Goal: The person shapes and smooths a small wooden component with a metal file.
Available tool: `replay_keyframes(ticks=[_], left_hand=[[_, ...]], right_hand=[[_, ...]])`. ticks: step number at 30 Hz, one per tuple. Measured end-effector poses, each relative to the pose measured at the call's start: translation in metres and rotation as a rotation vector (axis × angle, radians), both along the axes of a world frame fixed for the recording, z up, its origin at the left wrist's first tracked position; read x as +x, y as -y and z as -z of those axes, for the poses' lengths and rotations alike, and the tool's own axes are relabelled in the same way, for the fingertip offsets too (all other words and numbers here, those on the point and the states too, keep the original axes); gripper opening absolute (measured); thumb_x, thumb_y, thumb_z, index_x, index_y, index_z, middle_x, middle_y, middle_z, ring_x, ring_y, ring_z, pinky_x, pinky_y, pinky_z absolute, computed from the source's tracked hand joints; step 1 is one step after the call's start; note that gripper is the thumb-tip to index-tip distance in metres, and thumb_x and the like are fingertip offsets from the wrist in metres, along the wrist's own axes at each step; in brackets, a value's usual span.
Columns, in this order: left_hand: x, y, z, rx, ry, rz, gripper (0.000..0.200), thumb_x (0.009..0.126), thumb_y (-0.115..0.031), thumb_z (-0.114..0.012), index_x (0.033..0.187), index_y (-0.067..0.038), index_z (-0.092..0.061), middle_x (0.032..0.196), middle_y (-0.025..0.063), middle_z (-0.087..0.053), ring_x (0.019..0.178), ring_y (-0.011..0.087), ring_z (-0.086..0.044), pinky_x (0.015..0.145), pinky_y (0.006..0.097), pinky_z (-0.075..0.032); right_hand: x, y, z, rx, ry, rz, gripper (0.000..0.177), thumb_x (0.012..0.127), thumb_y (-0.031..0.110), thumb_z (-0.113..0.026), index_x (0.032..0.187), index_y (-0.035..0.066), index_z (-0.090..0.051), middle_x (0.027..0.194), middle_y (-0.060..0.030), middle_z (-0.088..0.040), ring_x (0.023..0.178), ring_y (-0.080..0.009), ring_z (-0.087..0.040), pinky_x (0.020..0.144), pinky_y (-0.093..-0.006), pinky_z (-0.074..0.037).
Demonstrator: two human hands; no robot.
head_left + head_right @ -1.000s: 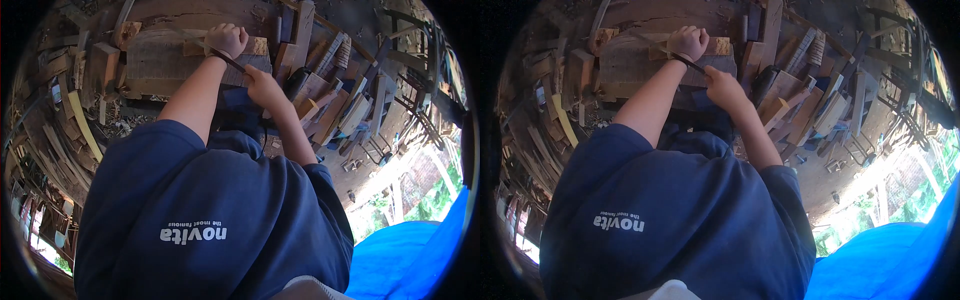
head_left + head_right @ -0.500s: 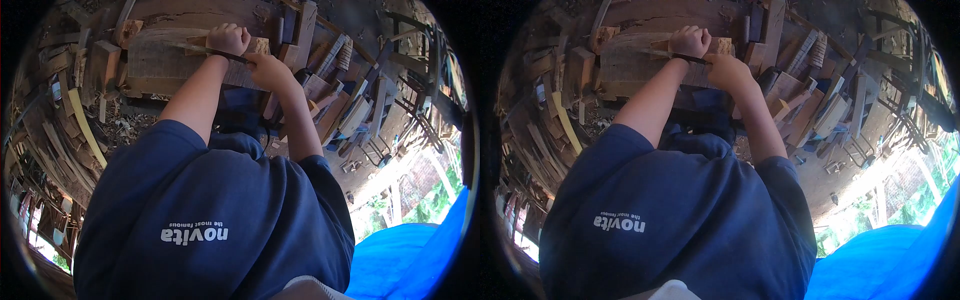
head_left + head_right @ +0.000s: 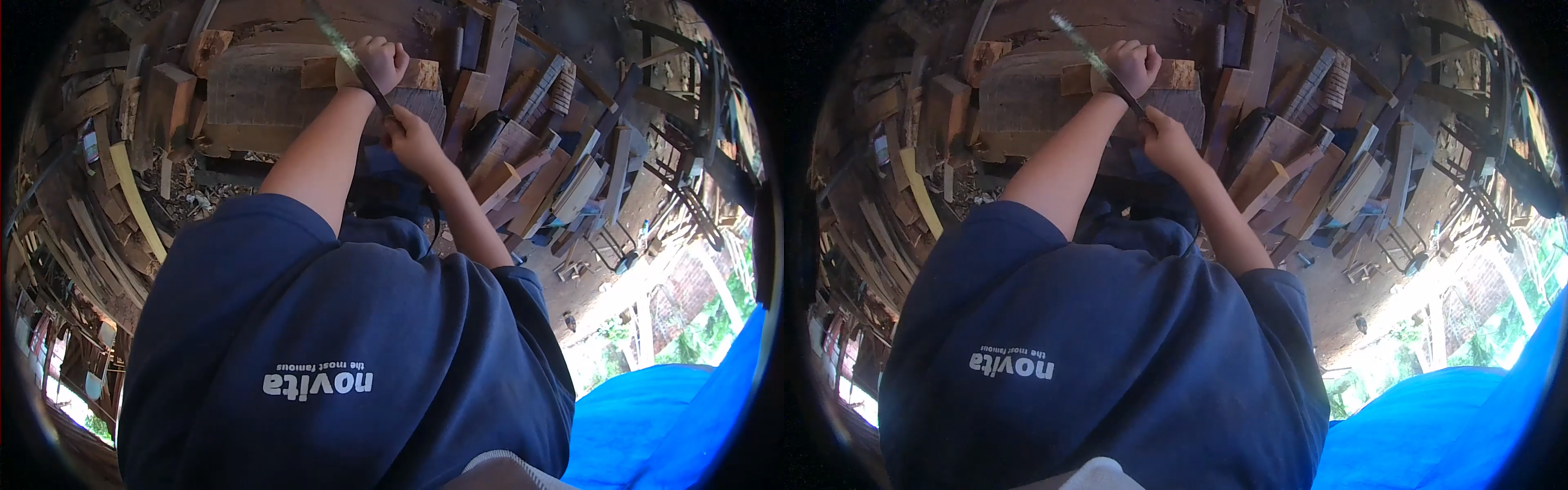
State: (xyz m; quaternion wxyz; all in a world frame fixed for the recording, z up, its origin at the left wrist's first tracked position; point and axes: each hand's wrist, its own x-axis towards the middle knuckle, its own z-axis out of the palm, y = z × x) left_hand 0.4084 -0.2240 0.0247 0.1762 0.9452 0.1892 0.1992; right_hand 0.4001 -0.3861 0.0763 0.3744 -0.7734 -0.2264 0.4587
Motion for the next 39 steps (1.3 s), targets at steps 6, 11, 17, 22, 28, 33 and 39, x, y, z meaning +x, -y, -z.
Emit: replay_keyframes(ticks=[6,11,17,22,28,33,39], left_hand=[[0.001,-0.001,0.006,-0.045,-0.031,0.011,0.031,0.082,-0.021,-0.059,0.054,-0.01,-0.056,0.062,0.0069,-0.057,0.064,0.0282,-0.061,0.057,0.0459,-0.049],[-0.001,0.0,0.003,0.027,-0.011,0.01,0.03,0.081,-0.021,-0.06,0.054,-0.01,-0.056,0.062,0.0058,-0.057,0.063,0.0275,-0.061,0.057,0.0452,-0.049],[0.0,0.0,0.002,0.094,-0.059,-0.014,0.027,0.08,-0.026,-0.061,0.057,-0.011,-0.063,0.063,0.0047,-0.063,0.064,0.0253,-0.064,0.06,0.0424,-0.052],[-0.001,0.0,0.0,0.066,-0.058,-0.003,0.026,0.079,-0.025,-0.061,0.056,-0.011,-0.063,0.062,0.004,-0.062,0.062,0.0251,-0.063,0.058,0.0418,-0.051],[0.0,0.0,0.002,0.09,-0.021,-0.008,0.026,0.078,-0.025,-0.062,0.056,-0.011,-0.062,0.061,0.0037,-0.061,0.062,0.025,-0.063,0.058,0.0424,-0.051],[-0.001,0.0,0.002,0.087,-0.051,-0.006,0.028,0.08,-0.026,-0.06,0.057,-0.012,-0.064,0.063,0.0035,-0.062,0.065,0.0244,-0.064,0.061,0.0419,-0.052],[-0.001,0.001,-0.005,0.082,-0.119,-0.011,0.031,0.084,-0.026,-0.057,0.058,-0.011,-0.063,0.066,0.0032,-0.062,0.068,0.0245,-0.064,0.062,0.0421,-0.052]], right_hand=[[-0.033,-0.011,0.013,0.107,-0.236,0.361,0.012,0.094,0.011,-0.053,0.097,0.0,-0.056,0.078,-0.0197,-0.065,0.076,-0.0325,-0.066,0.07,-0.04,-0.05],[0.01,-0.003,-0.023,-0.071,0.075,0.1,0.016,0.09,0.011,-0.054,0.103,0.004,-0.06,0.092,-0.024,-0.067,0.093,-0.0436,-0.063,0.078,-0.0484,-0.049],[0.056,-0.007,-0.058,-0.268,0.213,-0.225,0.034,0.091,0.016,-0.054,0.122,0.006,-0.062,0.108,-0.0255,-0.066,0.104,-0.042,-0.062,0.091,-0.0444,-0.048],[0.068,0.005,-0.064,-0.378,0.192,-0.282,0.035,0.091,0.019,-0.054,0.123,0.012,-0.063,0.11,-0.0211,-0.067,0.105,-0.0384,-0.063,0.09,-0.0437,-0.049],[0.065,0.054,-0.064,-0.398,0.167,-0.214,0.036,0.09,0.02,-0.055,0.125,0.017,-0.063,0.111,-0.0175,-0.067,0.107,-0.037,-0.062,0.09,-0.0432,-0.049],[0.065,0.116,-0.069,-0.583,0.063,-0.104,0.035,0.089,0.018,-0.055,0.123,0.014,-0.063,0.107,-0.0206,-0.067,0.107,-0.0385,-0.062,0.089,-0.0432,-0.048],[0.078,0.18,-0.126,-0.73,0.218,-0.098,0.029,0.09,0.009,-0.058,0.118,0.003,-0.062,0.09,-0.0157,-0.068,0.081,-0.0235,-0.065,0.076,-0.0362,-0.05]])
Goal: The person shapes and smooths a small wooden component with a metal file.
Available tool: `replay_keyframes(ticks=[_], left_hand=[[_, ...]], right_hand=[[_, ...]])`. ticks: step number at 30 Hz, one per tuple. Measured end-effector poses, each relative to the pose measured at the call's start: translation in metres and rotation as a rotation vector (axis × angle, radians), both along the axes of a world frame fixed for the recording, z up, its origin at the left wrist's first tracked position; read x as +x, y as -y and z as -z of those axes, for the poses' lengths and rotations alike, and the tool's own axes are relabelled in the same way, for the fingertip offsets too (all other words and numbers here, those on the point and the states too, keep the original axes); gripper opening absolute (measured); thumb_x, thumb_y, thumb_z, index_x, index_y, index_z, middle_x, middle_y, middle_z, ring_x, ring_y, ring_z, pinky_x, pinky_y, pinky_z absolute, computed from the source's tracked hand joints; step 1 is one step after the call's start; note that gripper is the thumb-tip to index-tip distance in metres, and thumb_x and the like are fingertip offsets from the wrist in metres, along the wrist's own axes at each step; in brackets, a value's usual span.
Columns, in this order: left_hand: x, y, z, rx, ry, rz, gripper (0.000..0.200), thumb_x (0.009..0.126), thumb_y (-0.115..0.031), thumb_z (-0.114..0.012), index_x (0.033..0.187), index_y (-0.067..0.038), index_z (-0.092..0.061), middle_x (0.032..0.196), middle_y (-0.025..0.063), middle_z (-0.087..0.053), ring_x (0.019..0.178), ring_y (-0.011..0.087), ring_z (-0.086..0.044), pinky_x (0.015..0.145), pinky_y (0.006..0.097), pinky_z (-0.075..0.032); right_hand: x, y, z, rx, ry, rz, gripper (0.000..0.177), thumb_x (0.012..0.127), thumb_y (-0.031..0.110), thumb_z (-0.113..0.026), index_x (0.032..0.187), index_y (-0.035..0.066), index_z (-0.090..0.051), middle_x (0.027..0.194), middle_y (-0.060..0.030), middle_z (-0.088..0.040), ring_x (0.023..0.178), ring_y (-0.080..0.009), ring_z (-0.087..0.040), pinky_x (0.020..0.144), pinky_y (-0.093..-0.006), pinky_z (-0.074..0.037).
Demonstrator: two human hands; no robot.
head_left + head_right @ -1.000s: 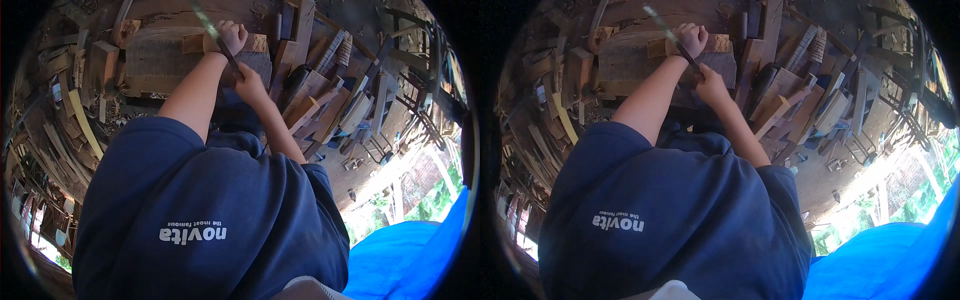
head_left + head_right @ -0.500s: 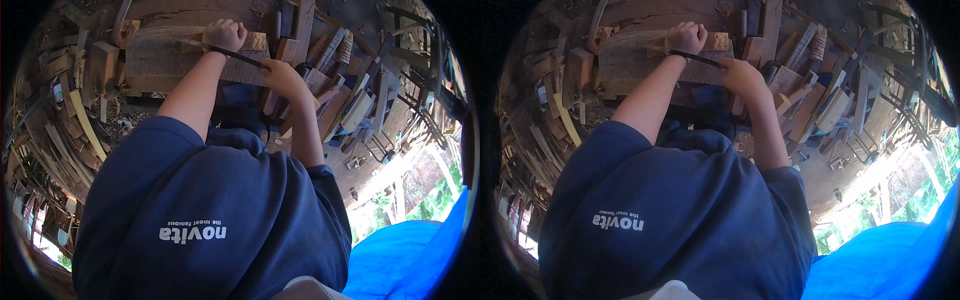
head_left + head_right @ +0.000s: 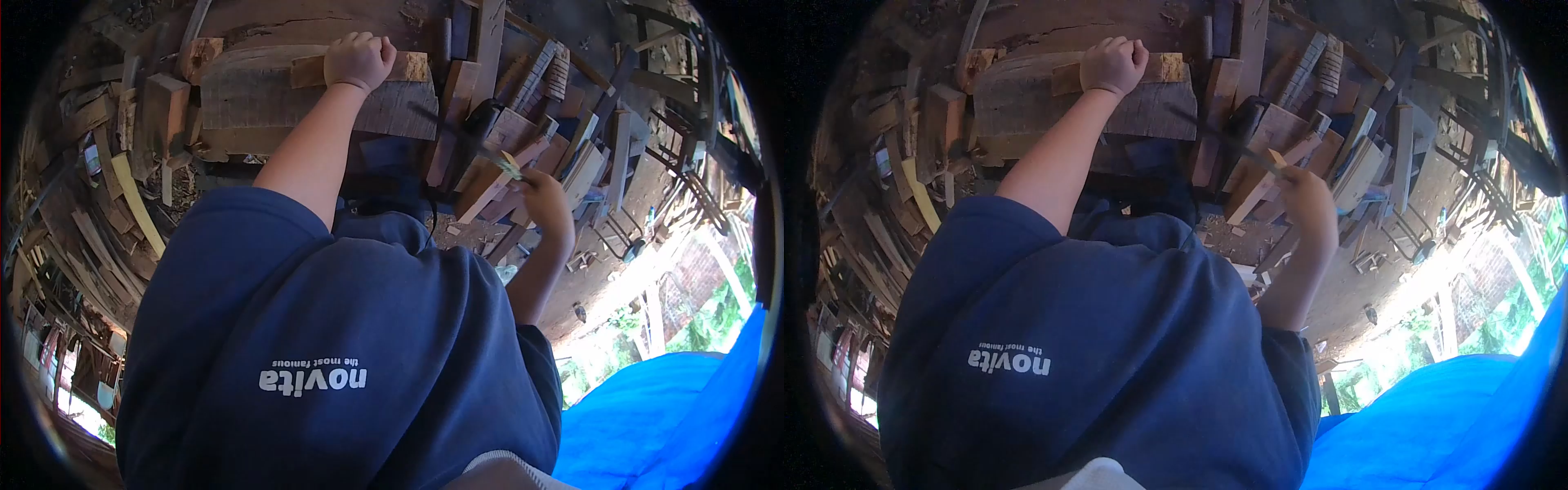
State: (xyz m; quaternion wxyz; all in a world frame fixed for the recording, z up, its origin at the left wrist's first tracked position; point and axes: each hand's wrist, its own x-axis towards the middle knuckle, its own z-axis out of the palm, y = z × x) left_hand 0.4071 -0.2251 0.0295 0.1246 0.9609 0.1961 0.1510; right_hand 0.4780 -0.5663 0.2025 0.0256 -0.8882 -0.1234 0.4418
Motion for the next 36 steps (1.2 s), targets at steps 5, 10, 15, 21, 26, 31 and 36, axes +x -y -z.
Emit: replay_keyframes(ticks=[5,10,15,21,26,31,36], left_hand=[[0.0,0.0,0.001,-0.017,0.009,0.004,0.033,0.086,-0.026,-0.055,0.058,-0.01,-0.06,0.066,0.0038,-0.061,0.068,0.0252,-0.063,0.062,0.0433,-0.051],[0.0,0.001,-0.001,-0.023,0.016,-0.009,0.034,0.086,-0.026,-0.055,0.057,-0.01,-0.06,0.065,0.0041,-0.06,0.068,0.0256,-0.063,0.063,0.0441,-0.051],[0.001,0.0,0.001,0.015,0.0,-0.007,0.028,0.082,-0.027,-0.058,0.058,-0.014,-0.065,0.066,0.0023,-0.064,0.066,0.0234,-0.063,0.063,0.0401,-0.052],[0.001,-0.001,0.002,0.007,0.016,-0.007,0.029,0.081,-0.027,-0.059,0.057,-0.013,-0.063,0.064,0.0026,-0.063,0.065,0.0238,-0.063,0.061,0.0408,-0.051],[0.001,-0.001,0.004,0.009,0.03,-0.005,0.03,0.082,-0.027,-0.058,0.055,-0.013,-0.062,0.063,0.003,-0.062,0.064,0.0239,-0.063,0.06,0.0407,-0.051],[0.001,-0.001,0.005,0.021,0.009,-0.017,0.032,0.082,-0.028,-0.058,0.054,-0.012,-0.062,0.062,0.0035,-0.062,0.064,0.0245,-0.063,0.06,0.0413,-0.051],[0.001,-0.001,0.004,-0.008,0.025,0.011,0.033,0.085,-0.026,-0.057,0.056,-0.011,-0.06,0.063,0.0045,-0.06,0.064,0.0262,-0.063,0.061,0.0427,-0.051]], right_hand=[[0.005,-0.038,-0.046,0.455,0.23,0.68,0.021,0.1,0.012,-0.048,0.115,0.005,-0.061,0.077,-0.008,-0.064,0.064,-0.0161,-0.063,0.058,-0.0298,-0.048],[-0.028,-0.113,0.025,1.038,0.496,0.8,0.019,0.104,0.016,-0.043,0.118,0.008,-0.053,0.073,-0.0044,-0.06,0.059,-0.0117,-0.058,0.049,-0.0265,-0.045],[-0.071,-0.168,0.092,0.477,0.247,0.353,0.019,0.098,0.02,-0.049,0.11,0.006,-0.046,0.091,-0.0341,-0.063,0.089,-0.0537,-0.06,0.074,-0.0589,-0.048],[-0.075,-0.166,0.093,0.533,0.182,0.338,0.014,0.098,0.02,-0.047,0.104,0.007,-0.044,0.088,-0.0341,-0.063,0.088,-0.0546,-0.059,0.075,-0.0618,-0.046],[-0.083,-0.16,0.079,0.458,0.135,0.294,0.014,0.098,0.02,-0.046,0.105,0.008,-0.044,0.089,-0.034,-0.063,0.088,-0.0539,-0.06,0.074,-0.0618,-0.046],[-0.12,-0.132,0.062,0.411,0.099,0.314,0.015,0.099,0.021,-0.046,0.108,0.008,-0.045,0.089,-0.0336,-0.064,0.086,-0.0541,-0.06,0.074,-0.0615,-0.047],[-0.121,-0.131,0.073,0.386,0.126,0.347,0.014,0.099,0.017,-0.047,0.104,0.004,-0.046,0.086,-0.033,-0.062,0.086,-0.0534,-0.058,0.069,-0.0582,-0.045]])
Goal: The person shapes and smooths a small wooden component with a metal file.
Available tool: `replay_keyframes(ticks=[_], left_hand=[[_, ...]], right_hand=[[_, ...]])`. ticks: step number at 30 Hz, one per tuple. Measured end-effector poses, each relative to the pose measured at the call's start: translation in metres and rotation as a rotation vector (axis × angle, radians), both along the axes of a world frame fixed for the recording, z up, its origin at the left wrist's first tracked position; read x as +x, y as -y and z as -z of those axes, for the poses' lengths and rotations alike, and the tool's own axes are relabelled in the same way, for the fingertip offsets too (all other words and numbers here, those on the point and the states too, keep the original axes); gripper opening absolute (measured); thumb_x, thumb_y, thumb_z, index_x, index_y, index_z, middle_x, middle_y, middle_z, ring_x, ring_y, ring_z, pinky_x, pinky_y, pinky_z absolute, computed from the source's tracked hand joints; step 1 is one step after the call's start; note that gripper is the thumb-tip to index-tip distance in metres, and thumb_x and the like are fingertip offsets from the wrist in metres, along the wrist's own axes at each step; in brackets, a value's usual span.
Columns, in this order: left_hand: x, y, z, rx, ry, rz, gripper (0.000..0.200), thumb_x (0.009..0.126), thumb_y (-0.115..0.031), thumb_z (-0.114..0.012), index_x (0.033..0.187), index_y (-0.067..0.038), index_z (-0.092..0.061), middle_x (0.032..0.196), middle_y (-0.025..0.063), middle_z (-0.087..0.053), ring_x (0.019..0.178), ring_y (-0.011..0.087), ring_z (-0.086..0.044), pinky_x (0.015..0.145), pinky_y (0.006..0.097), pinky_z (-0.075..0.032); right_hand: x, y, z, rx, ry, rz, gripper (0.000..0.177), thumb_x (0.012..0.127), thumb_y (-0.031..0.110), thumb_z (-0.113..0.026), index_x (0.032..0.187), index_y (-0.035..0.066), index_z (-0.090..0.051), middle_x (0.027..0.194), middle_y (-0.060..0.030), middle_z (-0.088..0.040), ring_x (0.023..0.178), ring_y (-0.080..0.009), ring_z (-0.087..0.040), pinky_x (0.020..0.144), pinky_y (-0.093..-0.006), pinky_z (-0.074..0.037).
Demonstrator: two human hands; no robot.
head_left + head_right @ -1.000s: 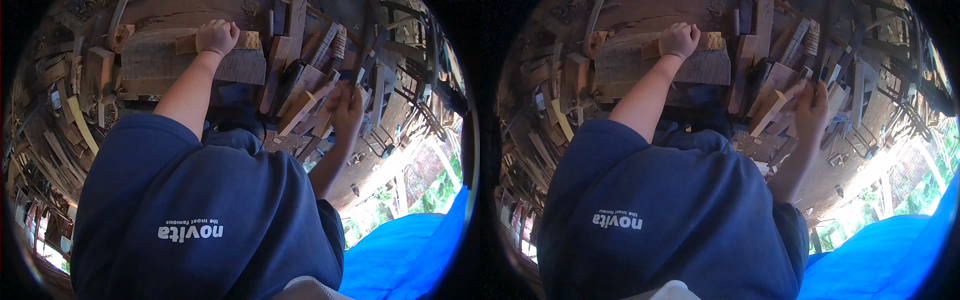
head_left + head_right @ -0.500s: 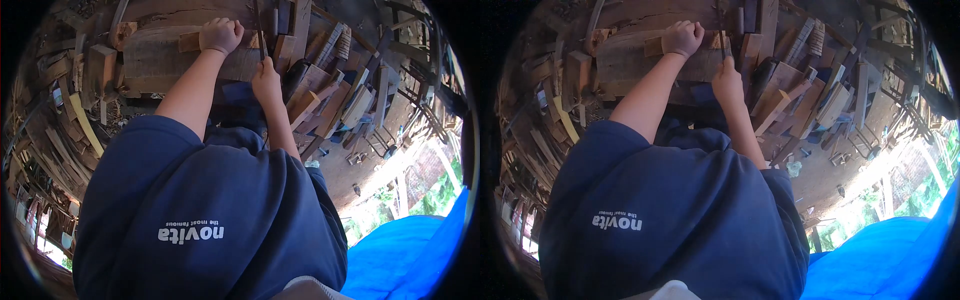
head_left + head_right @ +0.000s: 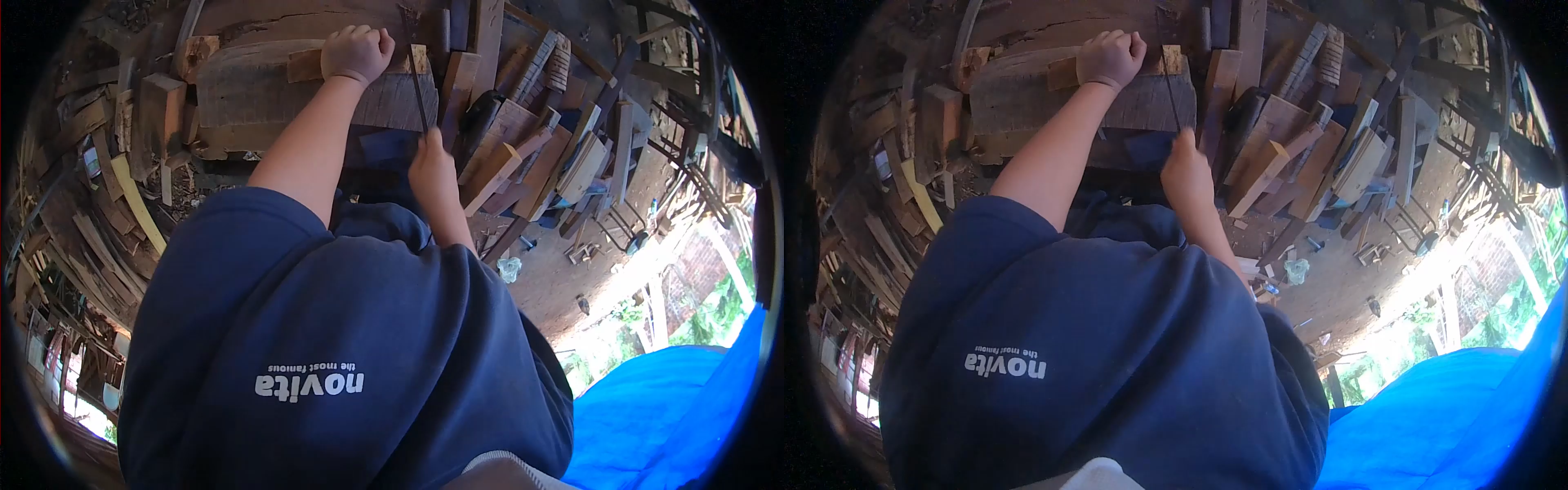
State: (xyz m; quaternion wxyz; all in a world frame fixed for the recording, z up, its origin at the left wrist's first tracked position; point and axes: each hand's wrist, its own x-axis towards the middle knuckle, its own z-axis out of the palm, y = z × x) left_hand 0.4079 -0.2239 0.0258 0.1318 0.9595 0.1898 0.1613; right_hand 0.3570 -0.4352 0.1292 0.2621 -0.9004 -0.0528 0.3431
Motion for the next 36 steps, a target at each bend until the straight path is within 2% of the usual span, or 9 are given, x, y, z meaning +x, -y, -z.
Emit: replay_keyframes(ticks=[5,9,13,20,25,27,29,30,36], left_hand=[[0.003,-0.001,0.002,0.003,-0.057,-0.054,0.037,0.088,-0.03,-0.053,0.058,-0.01,-0.061,0.066,0.0076,-0.064,0.065,0.0288,-0.065,0.062,0.0449,-0.052],[0.004,-0.001,-0.002,-0.03,-0.167,-0.063,0.042,0.092,-0.034,-0.048,0.06,-0.009,-0.062,0.069,0.0104,-0.067,0.065,0.0321,-0.066,0.062,0.0469,-0.052],[0.003,-0.002,-0.004,-0.048,-0.202,-0.035,0.043,0.093,-0.034,-0.047,0.062,-0.01,-0.063,0.069,0.0113,-0.067,0.064,0.0336,-0.065,0.062,0.0478,-0.053],[0.004,-0.004,0.008,0.034,-0.256,0.032,0.041,0.093,-0.035,-0.047,0.064,-0.011,-0.064,0.068,0.0106,-0.066,0.064,0.0326,-0.065,0.062,0.0479,-0.052],[-0.007,0.006,-0.005,0.029,0.037,0.466,0.038,0.092,-0.033,-0.05,0.063,-0.013,-0.063,0.065,0.0077,-0.065,0.061,0.0292,-0.064,0.059,0.0452,-0.05],[-0.003,0.004,-0.007,0.051,0.007,0.475,0.038,0.092,-0.032,-0.051,0.061,-0.012,-0.063,0.065,0.0089,-0.065,0.061,0.0291,-0.064,0.06,0.0442,-0.049],[0.0,0.004,-0.003,0.057,-0.226,0.238,0.041,0.092,-0.032,-0.049,0.06,-0.011,-0.064,0.065,0.0111,-0.065,0.062,0.0297,-0.065,0.062,0.044,-0.05],[-0.001,0.007,-0.017,-0.011,-0.198,0.249,0.039,0.093,-0.026,-0.05,0.062,-0.006,-0.062,0.067,0.0123,-0.065,0.068,0.0307,-0.064,0.066,0.0431,-0.051],[0.0,0.006,-0.014,-0.001,-0.132,0.27,0.04,0.093,-0.025,-0.051,0.059,-0.006,-0.061,0.061,0.0123,-0.063,0.062,0.031,-0.063,0.064,0.0442,-0.049]], right_hand=[[0.052,-0.044,0.025,0.165,0.058,0.003,0.015,0.097,0.015,-0.046,0.107,0.004,-0.047,0.088,-0.0354,-0.062,0.091,-0.054,-0.058,0.077,-0.0598,-0.046],[0.023,-0.005,-0.007,0.121,-0.002,-0.027,0.014,0.096,0.015,-0.047,0.104,0.004,-0.049,0.088,-0.034,-0.062,0.09,-0.0535,-0.059,0.076,-0.0599,-0.045],[0.012,0.015,-0.045,0.074,-0.124,0.045,0.017,0.097,0.015,-0.046,0.108,0.003,-0.052,0.093,-0.0309,-0.063,0.093,-0.0515,-0.059,0.077,-0.0526,-0.048],[0.072,-0.047,0.023,0.113,-0.011,-0.052,0.023,0.095,0.017,-0.047,0.11,0.001,-0.054,0.1,-0.0347,-0.063,0.101,-0.0509,-0.058,0.086,-0.054,-0.048],[0.042,-0.02,-0.002,0.113,-0.107,-0.017,0.025,0.096,0.019,-0.046,0.11,0.001,-0.054,0.1,-0.0359,-0.062,0.102,-0.0512,-0.058,0.087,-0.0544,-0.048],[0.042,-0.03,0.007,0.06,-0.047,0.072,0.021,0.098,0.021,-0.046,0.102,0.002,-0.053,0.099,-0.0319,-0.063,0.099,-0.0522,-0.057,0.084,-0.0543,-0.047],[0.04,-0.043,0.015,0.053,-0.056,0.121,0.02,0.098,0.021,-0.046,0.101,0.002,-0.051,0.094,-0.0337,-0.062,0.096,-0.0529,-0.057,0.08,-0.0564,-0.047],[0.036,-0.046,0.017,0.03,-0.031,0.121,0.019,0.098,0.02,-0.046,0.102,0.002,-0.05,0.092,-0.0342,-0.062,0.094,-0.0535,-0.057,0.079,-0.0572,-0.047],[0.025,-0.047,0.027,-0.036,-0.007,0.055,0.023,0.094,0.015,-0.046,0.115,0.004,-0.046,0.093,-0.0336,-0.065,0.092,-0.0512,-0.063,0.08,-0.0563,-0.051]])
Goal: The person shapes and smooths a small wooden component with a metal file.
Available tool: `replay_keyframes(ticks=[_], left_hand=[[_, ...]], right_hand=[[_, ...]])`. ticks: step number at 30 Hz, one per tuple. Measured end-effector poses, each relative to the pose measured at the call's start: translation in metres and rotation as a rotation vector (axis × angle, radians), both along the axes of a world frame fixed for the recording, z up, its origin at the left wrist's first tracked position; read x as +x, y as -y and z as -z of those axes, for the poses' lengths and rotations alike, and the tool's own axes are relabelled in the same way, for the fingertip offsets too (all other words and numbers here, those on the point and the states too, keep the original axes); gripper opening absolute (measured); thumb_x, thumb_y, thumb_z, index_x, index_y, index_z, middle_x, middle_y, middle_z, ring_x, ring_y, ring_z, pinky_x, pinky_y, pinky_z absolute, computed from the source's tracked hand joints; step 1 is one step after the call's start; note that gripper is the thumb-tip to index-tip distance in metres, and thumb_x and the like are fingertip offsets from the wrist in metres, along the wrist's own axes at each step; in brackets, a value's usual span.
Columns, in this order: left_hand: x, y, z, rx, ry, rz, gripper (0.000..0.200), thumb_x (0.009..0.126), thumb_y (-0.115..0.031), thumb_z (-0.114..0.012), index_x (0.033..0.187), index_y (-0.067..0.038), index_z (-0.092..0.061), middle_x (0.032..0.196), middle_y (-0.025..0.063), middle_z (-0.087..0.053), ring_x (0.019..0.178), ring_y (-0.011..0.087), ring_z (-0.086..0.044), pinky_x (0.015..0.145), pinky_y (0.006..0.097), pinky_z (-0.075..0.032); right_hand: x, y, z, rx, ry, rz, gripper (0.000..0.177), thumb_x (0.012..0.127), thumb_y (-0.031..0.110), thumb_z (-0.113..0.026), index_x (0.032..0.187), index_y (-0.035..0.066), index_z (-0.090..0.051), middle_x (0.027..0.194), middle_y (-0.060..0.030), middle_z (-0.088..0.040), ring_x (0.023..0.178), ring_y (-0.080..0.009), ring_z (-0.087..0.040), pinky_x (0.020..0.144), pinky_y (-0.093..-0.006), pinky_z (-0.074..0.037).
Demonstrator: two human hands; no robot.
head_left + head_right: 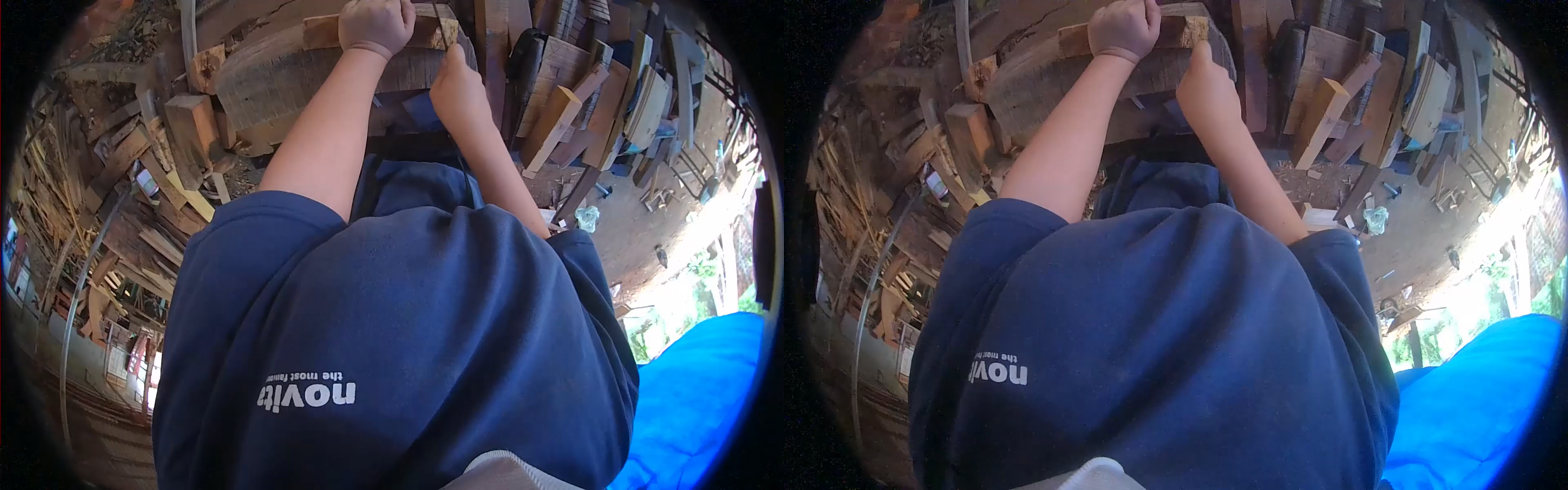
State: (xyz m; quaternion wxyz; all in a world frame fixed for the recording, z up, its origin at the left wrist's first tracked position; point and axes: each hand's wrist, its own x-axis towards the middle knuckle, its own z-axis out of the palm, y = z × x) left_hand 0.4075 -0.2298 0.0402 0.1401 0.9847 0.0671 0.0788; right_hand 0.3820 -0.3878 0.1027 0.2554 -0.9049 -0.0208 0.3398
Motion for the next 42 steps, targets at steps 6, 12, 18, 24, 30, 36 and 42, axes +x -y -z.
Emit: replay_keyframes(ticks=[6,12,18,24,30,36,42], left_hand=[[0.0,0.001,-0.004,0.043,-0.075,0.022,0.042,0.095,-0.027,-0.048,0.063,-0.004,-0.063,0.064,0.0151,-0.064,0.062,0.0321,-0.064,0.063,0.044,-0.052],[-0.002,0.002,0.009,0.106,0.015,0.023,0.043,0.092,-0.032,-0.047,0.061,-0.009,-0.066,0.068,0.0129,-0.068,0.066,0.0314,-0.066,0.067,0.0449,-0.051],[-0.004,0.006,0.001,0.13,0.043,0.013,0.043,0.092,-0.031,-0.048,0.061,-0.009,-0.067,0.069,0.0121,-0.069,0.067,0.0302,-0.067,0.069,0.0438,-0.052],[-0.019,0.008,0.003,0.054,0.145,-0.021,0.032,0.097,-0.03,-0.045,0.082,-0.01,-0.065,0.084,0.0105,-0.066,0.082,0.0305,-0.065,0.074,0.0429,-0.053],[-0.052,0.014,0.006,0.114,0.015,-0.302,0.026,0.098,-0.031,-0.043,0.097,-0.013,-0.062,0.1,0.0041,-0.065,0.101,0.0242,-0.059,0.094,0.0542,-0.034],[-0.082,-0.005,0.008,-0.292,0.231,-0.102,0.022,0.095,-0.033,-0.052,0.107,-0.016,-0.06,0.111,0.0044,-0.065,0.114,0.0237,-0.056,0.101,0.0537,-0.029],[-0.143,0.003,-0.007,0.001,0.111,0.077,0.055,0.091,-0.036,-0.058,0.141,-0.018,-0.043,0.148,0.0028,-0.044,0.139,0.023,-0.037,0.109,0.0575,-0.017]], right_hand=[[-0.01,-0.002,0.004,-0.176,0.126,-0.2,0.021,0.091,0.012,-0.049,0.11,0.003,-0.044,0.085,-0.0257,-0.069,0.079,-0.0401,-0.07,0.068,-0.0485,-0.057],[0.045,0.066,-0.025,-0.233,0.446,-0.521,0.019,0.09,0.01,-0.049,0.109,0.009,-0.045,0.084,-0.0183,-0.07,0.077,-0.0367,-0.07,0.062,-0.0447,-0.057],[0.018,0.117,-0.055,-0.231,0.312,-0.164,0.026,0.092,0.016,-0.047,0.117,0.009,-0.047,0.087,-0.0234,-0.069,0.081,-0.043,-0.068,0.07,-0.0526,-0.053],[-0.103,0.089,-0.016,0.224,0.212,0.174,0.021,0.099,0.024,-0.046,0.108,0.005,-0.043,0.089,-0.0339,-0.064,0.085,-0.054,-0.06,0.076,-0.0624,-0.046],[-0.132,0.098,-0.016,0.17,0.148,0.079,0.02,0.1,0.023,-0.044,0.108,0.005,-0.042,0.082,-0.0331,-0.064,0.081,-0.0533,-0.061,0.07,-0.0625,-0.045],[-0.149,0.12,-0.029,0.499,0.401,0.344,0.024,0.1,0.024,-0.05,0.117,0.008,-0.052,0.093,-0.0281,-0.064,0.088,-0.0465,-0.063,0.07,-0.0527,-0.05],[-0.162,0.111,0.02,0.173,0.235,0.12,0.021,0.1,0.024,-0.049,0.112,0.007,-0.051,0.095,-0.0284,-0.065,0.09,-0.0465,-0.063,0.073,-0.0544,-0.049]])
